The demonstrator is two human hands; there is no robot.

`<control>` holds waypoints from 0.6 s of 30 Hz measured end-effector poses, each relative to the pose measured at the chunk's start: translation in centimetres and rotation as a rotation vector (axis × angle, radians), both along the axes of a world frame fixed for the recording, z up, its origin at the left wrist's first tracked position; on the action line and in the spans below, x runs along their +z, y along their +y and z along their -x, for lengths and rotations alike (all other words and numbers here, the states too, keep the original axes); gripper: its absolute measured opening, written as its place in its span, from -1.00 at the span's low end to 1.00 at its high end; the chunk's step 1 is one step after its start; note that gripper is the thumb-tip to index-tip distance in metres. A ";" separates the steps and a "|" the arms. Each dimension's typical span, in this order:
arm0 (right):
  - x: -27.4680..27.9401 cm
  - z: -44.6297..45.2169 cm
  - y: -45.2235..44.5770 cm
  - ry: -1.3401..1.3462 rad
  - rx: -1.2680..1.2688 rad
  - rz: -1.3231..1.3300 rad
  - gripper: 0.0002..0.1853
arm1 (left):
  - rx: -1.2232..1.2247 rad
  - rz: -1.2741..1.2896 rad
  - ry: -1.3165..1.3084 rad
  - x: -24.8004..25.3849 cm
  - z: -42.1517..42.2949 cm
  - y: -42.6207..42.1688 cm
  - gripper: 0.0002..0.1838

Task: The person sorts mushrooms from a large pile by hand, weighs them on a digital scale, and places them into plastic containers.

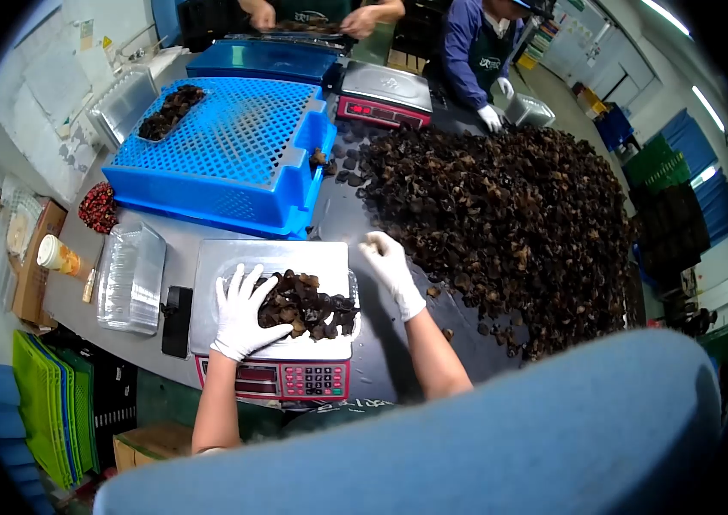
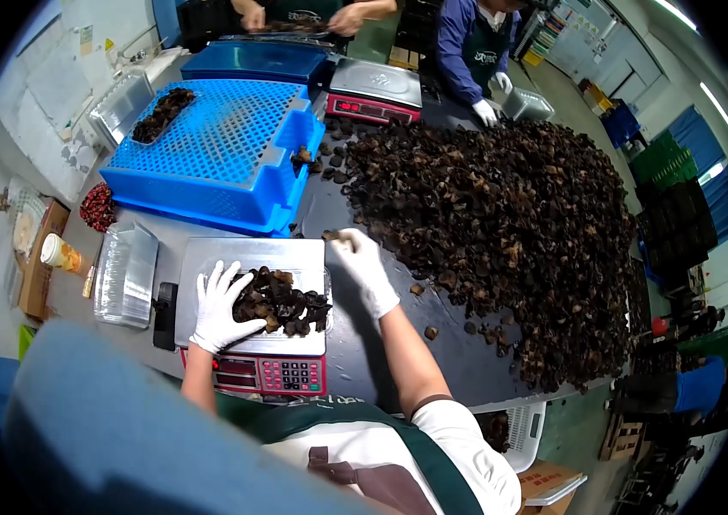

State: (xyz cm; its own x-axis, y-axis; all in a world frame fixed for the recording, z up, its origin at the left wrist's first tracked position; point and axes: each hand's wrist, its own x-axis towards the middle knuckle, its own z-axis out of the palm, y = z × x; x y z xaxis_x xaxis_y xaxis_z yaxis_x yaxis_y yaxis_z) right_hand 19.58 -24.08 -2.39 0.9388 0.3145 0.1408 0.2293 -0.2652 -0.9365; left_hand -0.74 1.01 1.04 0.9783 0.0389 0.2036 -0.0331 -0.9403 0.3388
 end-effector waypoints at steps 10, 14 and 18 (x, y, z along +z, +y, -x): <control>9.4 8.7 -2.6 0.141 0.253 -0.190 -0.67 | 0.024 0.033 0.053 0.6 -0.3 -0.3 -0.07; 9.1 8.3 -14.9 0.330 0.403 -0.863 -0.58 | 0.021 0.040 0.070 0.9 -0.4 -0.3 -0.06; 8.6 7.9 -23.3 -0.048 1.038 -1.410 -0.28 | 0.024 0.060 0.052 0.4 -0.4 -0.1 0.02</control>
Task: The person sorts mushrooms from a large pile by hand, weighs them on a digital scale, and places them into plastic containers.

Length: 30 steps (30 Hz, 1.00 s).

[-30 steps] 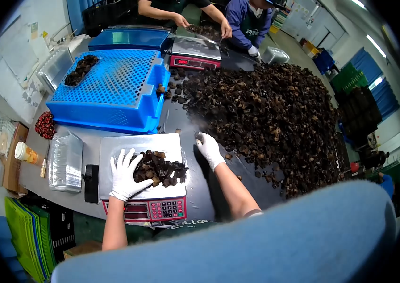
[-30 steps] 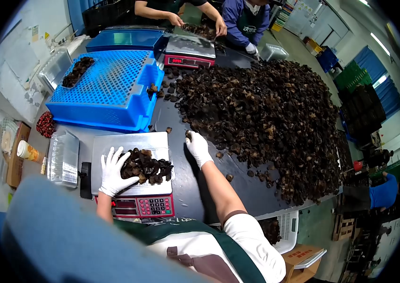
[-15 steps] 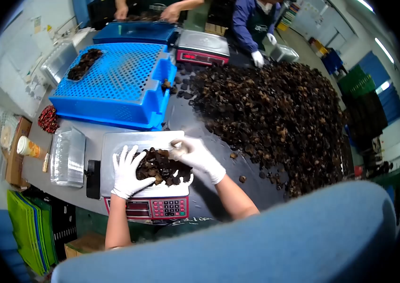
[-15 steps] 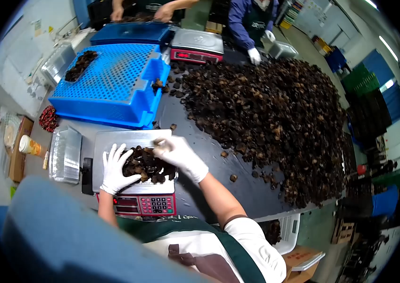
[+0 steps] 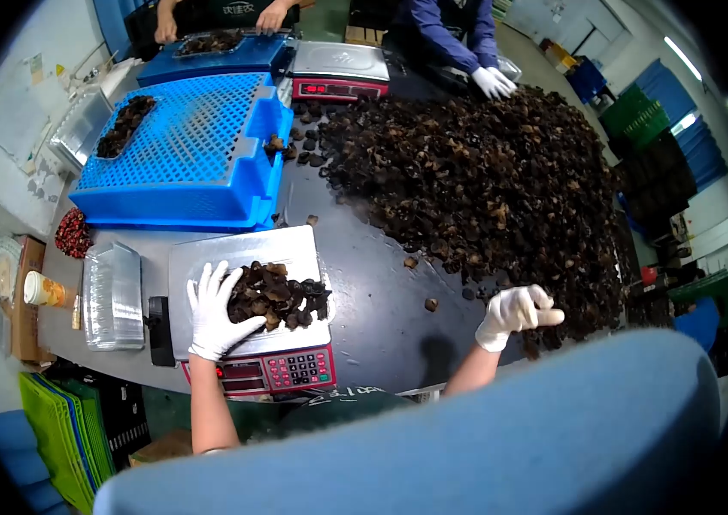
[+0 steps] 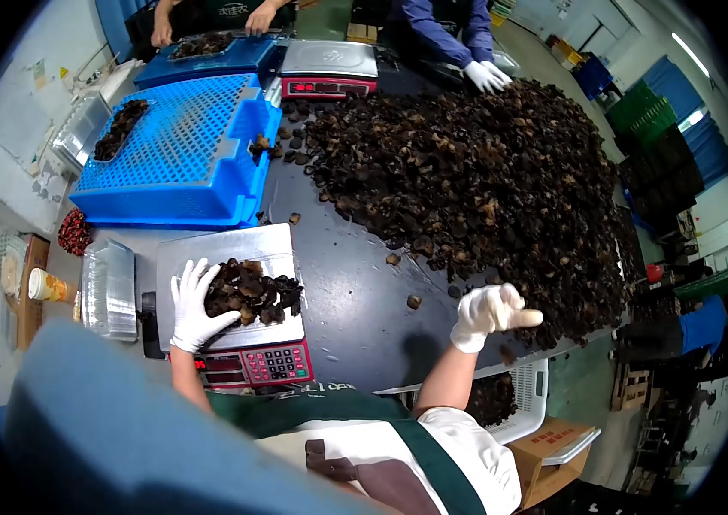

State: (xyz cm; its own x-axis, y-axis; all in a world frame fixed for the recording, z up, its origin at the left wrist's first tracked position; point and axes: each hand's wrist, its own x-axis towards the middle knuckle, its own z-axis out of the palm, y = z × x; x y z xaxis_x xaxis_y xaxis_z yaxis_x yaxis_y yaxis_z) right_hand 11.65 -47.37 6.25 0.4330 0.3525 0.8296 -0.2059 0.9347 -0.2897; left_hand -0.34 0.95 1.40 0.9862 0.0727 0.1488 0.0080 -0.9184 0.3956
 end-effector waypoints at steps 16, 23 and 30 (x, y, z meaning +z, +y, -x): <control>-18.9 -8.7 7.5 -0.459 -1.776 1.889 -0.75 | 0.282 0.469 -0.322 0.3 3.0 0.4 -0.45; -10.2 -5.2 13.3 -0.006 -1.178 1.470 -0.74 | 0.418 0.299 -0.449 -0.6 5.1 2.2 -0.63; -0.8 0.8 24.3 -0.458 -0.871 1.282 -0.68 | 0.159 0.202 -0.395 1.8 1.8 -1.7 -0.58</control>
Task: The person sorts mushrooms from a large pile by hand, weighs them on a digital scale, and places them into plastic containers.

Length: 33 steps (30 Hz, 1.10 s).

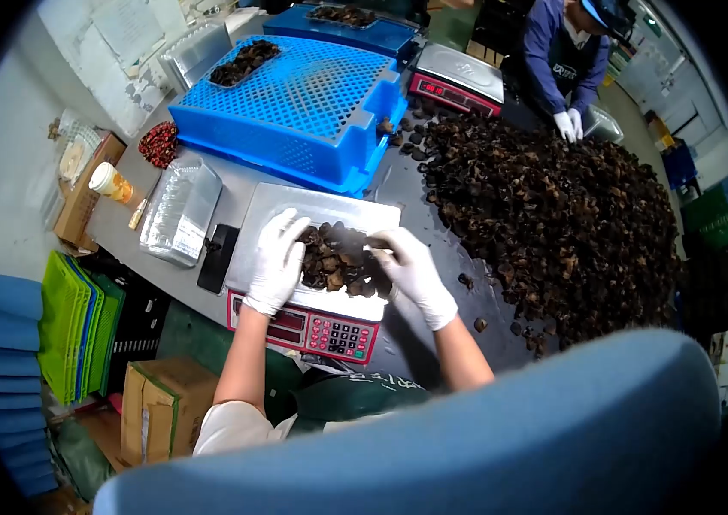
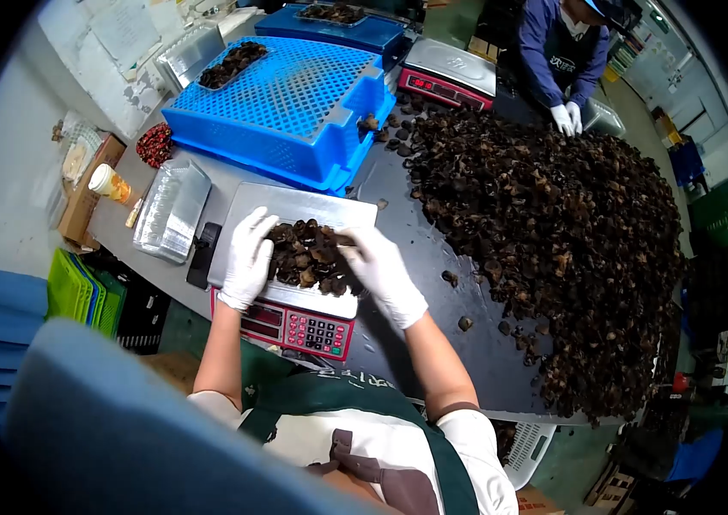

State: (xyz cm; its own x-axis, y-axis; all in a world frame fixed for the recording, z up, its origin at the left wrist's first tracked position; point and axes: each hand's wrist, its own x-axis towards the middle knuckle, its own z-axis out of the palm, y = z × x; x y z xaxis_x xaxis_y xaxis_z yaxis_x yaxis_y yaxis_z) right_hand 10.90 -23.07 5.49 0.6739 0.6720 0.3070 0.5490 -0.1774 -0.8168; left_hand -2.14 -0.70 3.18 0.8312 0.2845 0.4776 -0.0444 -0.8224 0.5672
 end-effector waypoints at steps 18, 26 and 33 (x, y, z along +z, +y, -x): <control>-9.0 -3.0 -13.7 0.159 -0.477 0.282 -0.62 | 0.177 0.116 -0.119 -0.1 2.6 3.5 -0.65; -5.0 2.9 -9.0 0.535 -0.163 0.172 -0.51 | 0.275 0.326 0.133 -2.9 6.3 5.8 -0.65; -4.4 4.4 -5.6 0.737 -0.090 0.172 -0.43 | 0.207 0.203 0.276 -5.0 5.0 3.9 -0.62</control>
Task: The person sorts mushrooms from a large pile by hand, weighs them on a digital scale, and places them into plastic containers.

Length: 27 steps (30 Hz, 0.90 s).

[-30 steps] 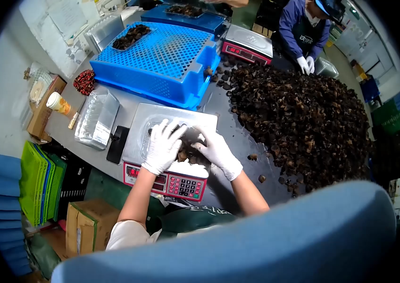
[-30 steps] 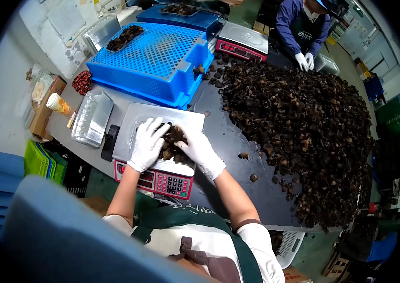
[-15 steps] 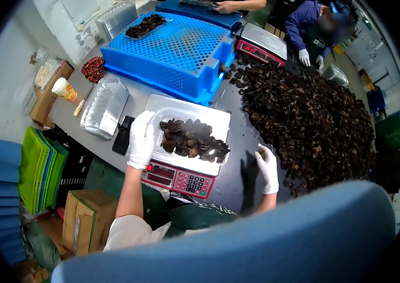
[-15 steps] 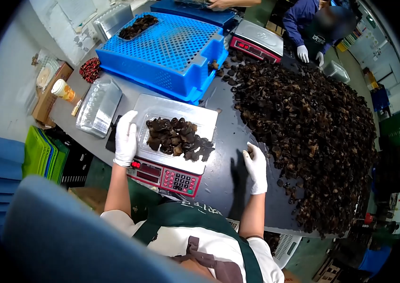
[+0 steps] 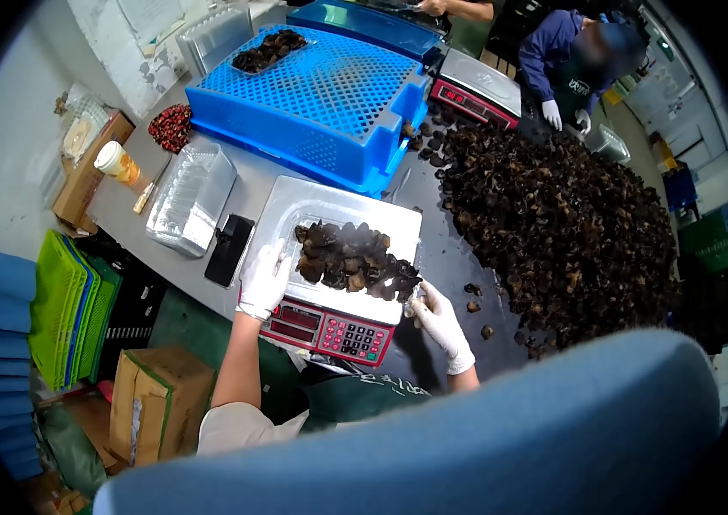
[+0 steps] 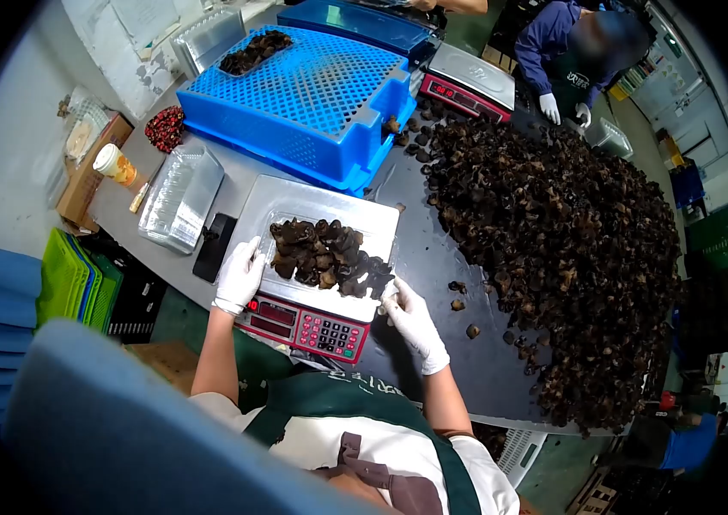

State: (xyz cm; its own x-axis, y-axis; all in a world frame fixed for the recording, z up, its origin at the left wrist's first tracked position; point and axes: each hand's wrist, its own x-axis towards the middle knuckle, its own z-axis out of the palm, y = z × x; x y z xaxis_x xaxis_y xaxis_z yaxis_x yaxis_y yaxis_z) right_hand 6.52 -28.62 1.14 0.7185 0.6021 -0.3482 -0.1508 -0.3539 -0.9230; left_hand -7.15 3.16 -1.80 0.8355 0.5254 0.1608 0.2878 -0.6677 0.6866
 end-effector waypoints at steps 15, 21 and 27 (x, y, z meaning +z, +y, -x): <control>1.3 -8.1 6.3 -0.196 -0.087 -0.174 -0.45 | 0.044 0.856 -0.344 -1.0 -5.1 4.6 -0.66; 3.0 -14.4 13.5 -0.298 -0.162 -0.226 -0.51 | 0.145 0.759 -0.469 -1.1 -11.5 9.2 -0.63; 0.8 -19.4 17.0 0.115 -0.190 -0.375 -0.37 | 0.236 0.824 -0.591 -1.4 -16.6 12.3 -0.65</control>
State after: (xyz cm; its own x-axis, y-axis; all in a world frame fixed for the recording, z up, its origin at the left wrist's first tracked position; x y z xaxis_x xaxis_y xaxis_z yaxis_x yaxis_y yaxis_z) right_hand 25.88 -11.63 1.99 0.7980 0.5629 -0.2150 -0.2907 0.0471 -0.9557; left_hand 9.46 15.45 -3.24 0.6017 0.7982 0.0279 -0.1807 0.1020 0.9782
